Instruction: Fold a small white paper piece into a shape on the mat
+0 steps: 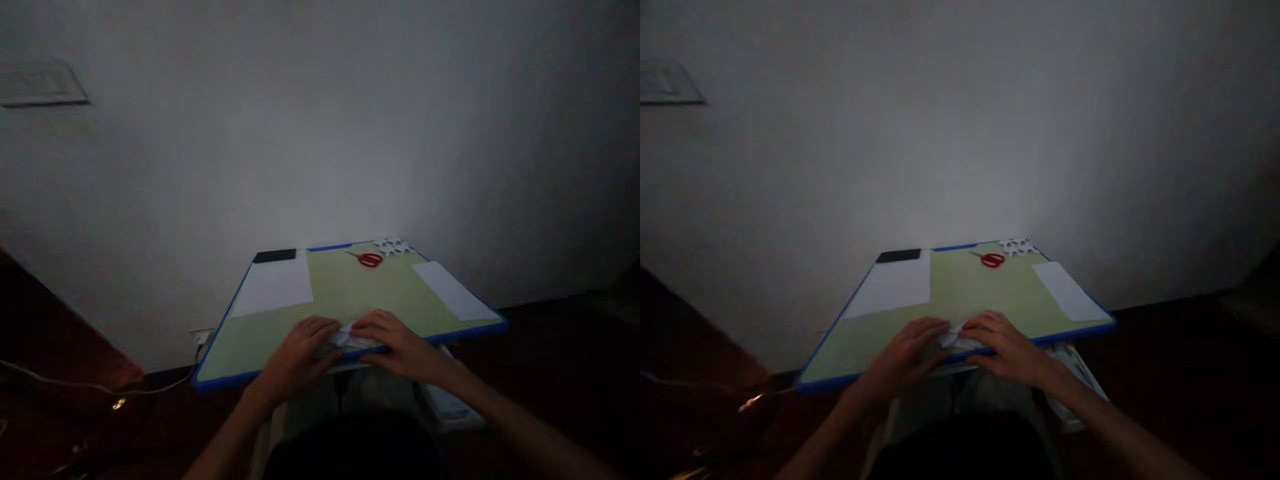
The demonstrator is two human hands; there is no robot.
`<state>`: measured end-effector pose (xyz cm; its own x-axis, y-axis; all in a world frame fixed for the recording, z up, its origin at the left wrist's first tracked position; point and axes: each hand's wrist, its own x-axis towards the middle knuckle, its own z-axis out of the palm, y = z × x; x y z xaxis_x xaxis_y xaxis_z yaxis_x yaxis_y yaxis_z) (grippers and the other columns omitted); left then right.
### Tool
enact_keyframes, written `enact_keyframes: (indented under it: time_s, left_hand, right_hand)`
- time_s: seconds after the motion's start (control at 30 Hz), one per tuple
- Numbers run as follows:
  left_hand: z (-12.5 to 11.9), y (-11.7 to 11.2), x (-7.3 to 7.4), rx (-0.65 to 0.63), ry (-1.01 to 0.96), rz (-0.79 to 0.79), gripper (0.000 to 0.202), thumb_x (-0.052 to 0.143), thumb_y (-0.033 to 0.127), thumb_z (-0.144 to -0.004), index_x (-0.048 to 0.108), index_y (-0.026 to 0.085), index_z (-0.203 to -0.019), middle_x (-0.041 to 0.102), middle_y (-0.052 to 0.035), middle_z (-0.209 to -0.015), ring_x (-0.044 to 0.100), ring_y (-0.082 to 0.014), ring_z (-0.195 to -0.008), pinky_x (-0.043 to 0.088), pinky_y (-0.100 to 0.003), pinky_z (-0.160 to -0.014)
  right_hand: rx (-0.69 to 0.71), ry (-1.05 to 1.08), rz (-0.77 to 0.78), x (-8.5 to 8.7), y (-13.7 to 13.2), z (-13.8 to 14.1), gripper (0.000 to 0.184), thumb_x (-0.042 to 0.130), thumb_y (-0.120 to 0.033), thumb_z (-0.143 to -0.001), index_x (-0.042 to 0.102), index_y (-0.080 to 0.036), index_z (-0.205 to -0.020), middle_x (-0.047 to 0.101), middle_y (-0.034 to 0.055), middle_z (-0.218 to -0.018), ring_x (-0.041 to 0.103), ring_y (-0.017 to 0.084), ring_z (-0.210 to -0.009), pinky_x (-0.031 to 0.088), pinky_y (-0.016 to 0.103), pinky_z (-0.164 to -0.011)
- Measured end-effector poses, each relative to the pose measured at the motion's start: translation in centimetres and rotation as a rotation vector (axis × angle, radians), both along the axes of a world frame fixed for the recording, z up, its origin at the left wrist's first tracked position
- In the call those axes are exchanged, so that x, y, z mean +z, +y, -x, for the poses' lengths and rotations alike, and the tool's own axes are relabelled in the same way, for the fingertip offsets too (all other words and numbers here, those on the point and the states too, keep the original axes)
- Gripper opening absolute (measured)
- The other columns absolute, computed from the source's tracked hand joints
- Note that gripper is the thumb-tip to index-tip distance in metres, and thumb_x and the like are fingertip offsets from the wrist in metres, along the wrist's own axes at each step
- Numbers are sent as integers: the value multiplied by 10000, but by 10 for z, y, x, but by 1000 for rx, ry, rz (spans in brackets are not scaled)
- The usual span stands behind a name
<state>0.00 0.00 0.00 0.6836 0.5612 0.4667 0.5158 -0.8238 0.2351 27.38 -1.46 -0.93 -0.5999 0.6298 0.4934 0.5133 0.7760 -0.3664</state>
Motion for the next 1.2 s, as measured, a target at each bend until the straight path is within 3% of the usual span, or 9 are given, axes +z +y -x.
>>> enact_keyframes:
  time_s: [0.27, 0.4, 0.5, 0.6, 0.7, 0.77, 1.03, 1.13, 1.2]
  left_hand:
    - [0, 2, 14, -185, 22, -1, 458, 707, 383, -911, 595, 233, -1329, 668, -101, -1304, 582, -259, -1220, 464, -459, -1039]
    - [-4, 3, 17, -150, -175, 65, 249, 675, 305, -936, 686, 202, -1162, 734, -79, -1090, 653, -216, -1022, 512, -381, -913]
    - [-11, 0, 18, -45, -383, 232, 167, 713, 316, -906, 728, 182, -1005, 743, -49, -927, 674, -178, -856, 525, -307, -793]
    - [-17, -3, 21, 6, -569, 473, 187, 748, 351, -869, 730, 171, -918, 752, -44, -875, 695, -183, -829, 538, -297, -780]
    - [-21, -5, 23, -32, -779, 734, 348, 795, 347, -818, 681, 177, -1099, 771, -54, -926, 721, -200, -841, 565, -302, -762]
    - [-21, -6, 25, -43, -838, 808, 460, 814, 334, -795, 634, 176, -1188, 776, -72, -969, 729, -208, -855, 572, -304, -756]
    - [-22, 1, 31, 29, -766, 749, 452, 776, 365, -825, 640, 163, -1206, 714, -47, -865, 671, -179, -773, 522, -257, -664]
    - [-23, 6, 34, 73, -738, 693, 432, 755, 373, -835, 669, 172, -1208, 672, -32, -869, 623, -155, -749, 495, -236, -634]
    - [-24, 9, 35, 80, -711, 692, 448, 748, 374, -835, 669, 179, -1231, 654, -30, -883, 608, -153, -749, 495, -240, -635]
  right_hand:
    - [111, 83, 2, 13, -6, -4, 281, 663, -186, -943, 692, -241, -1217, 716, 65, -1147, 633, 209, -1088, 493, 390, -987]
    - [21, 290, 47, 18, -5, 4, 165, 637, -251, -974, 737, -226, -1103, 750, 53, -1032, 686, 184, -973, 538, 329, -885]
    - [-73, 415, 109, 21, -9, 17, 170, 675, -292, -952, 749, -235, -1095, 773, 32, -1000, 717, 174, -914, 551, 298, -839]
    - [-142, 510, 130, 23, -15, 31, 201, 706, -307, -925, 756, -248, -1110, 783, 23, -1004, 725, 179, -910, 553, 294, -839]
    - [-154, 579, 168, 23, -18, 41, 240, 728, -306, -898, 752, -253, -1131, 777, 29, -1034, 712, 193, -946, 551, 314, -870]
    - [-137, 604, 215, 21, -19, 45, 287, 739, -304, -884, 736, -260, -1167, 767, 34, -1081, 704, 194, -963, 550, 326, -888]
    - [-106, 561, 273, 16, -23, 46, 593, 751, -258, -861, 529, -293, -1410, 704, 42, -1138, 669, 202, -1023, 532, 367, -938]
    - [-98, 470, 159, 14, -22, 43, 548, 737, -217, -867, 555, -306, -1376, 658, 51, -1219, 642, 201, -1037, 525, 370, -942]
    - [-105, 445, 111, 10, -19, 41, 446, 700, -213, -905, 594, -303, -1329, 665, 46, -1154, 641, 194, -1001, 532, 361, -910]
